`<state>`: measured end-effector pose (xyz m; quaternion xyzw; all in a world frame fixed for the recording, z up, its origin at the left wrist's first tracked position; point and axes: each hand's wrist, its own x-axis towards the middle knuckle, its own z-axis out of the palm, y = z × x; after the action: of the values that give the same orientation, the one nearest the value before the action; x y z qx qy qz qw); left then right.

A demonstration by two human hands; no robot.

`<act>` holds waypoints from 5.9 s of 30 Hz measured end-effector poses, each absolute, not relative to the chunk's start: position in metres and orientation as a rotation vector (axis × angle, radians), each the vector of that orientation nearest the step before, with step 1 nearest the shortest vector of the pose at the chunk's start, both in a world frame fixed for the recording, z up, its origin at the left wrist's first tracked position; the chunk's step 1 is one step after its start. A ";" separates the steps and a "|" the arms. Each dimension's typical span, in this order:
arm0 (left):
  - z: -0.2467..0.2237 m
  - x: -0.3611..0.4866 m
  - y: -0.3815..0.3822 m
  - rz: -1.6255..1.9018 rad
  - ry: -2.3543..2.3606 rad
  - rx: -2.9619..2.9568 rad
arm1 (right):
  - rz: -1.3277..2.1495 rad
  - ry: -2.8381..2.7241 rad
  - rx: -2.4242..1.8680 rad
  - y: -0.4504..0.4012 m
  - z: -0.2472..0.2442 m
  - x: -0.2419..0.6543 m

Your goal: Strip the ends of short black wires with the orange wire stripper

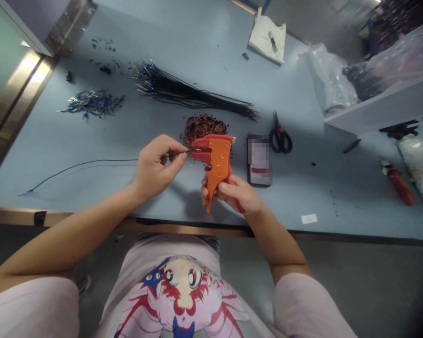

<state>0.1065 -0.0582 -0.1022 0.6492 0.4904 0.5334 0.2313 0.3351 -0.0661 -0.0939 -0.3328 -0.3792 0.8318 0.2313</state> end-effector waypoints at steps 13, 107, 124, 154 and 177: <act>-0.103 0.106 -0.059 1.419 1.396 1.793 | 2.232 -1.112 -0.977 -0.068 -0.090 0.332; -0.109 0.090 -0.053 1.217 1.106 2.796 | 0.920 -1.818 -1.301 -0.070 -0.086 0.340; -0.127 0.085 -0.036 1.126 1.394 2.322 | 0.972 -1.624 -1.323 -0.042 -0.092 0.351; -0.112 0.101 -0.049 1.434 1.174 1.712 | 2.351 -1.029 -0.929 -0.069 -0.092 0.337; -0.109 0.103 -0.050 1.467 1.098 1.669 | 2.328 -1.080 -0.866 -0.069 -0.090 0.336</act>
<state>0.1027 -0.0502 -0.1090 0.6366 0.4190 0.5597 0.3255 0.3356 -0.0692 -0.0903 -0.3123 -0.3894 0.8395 0.2149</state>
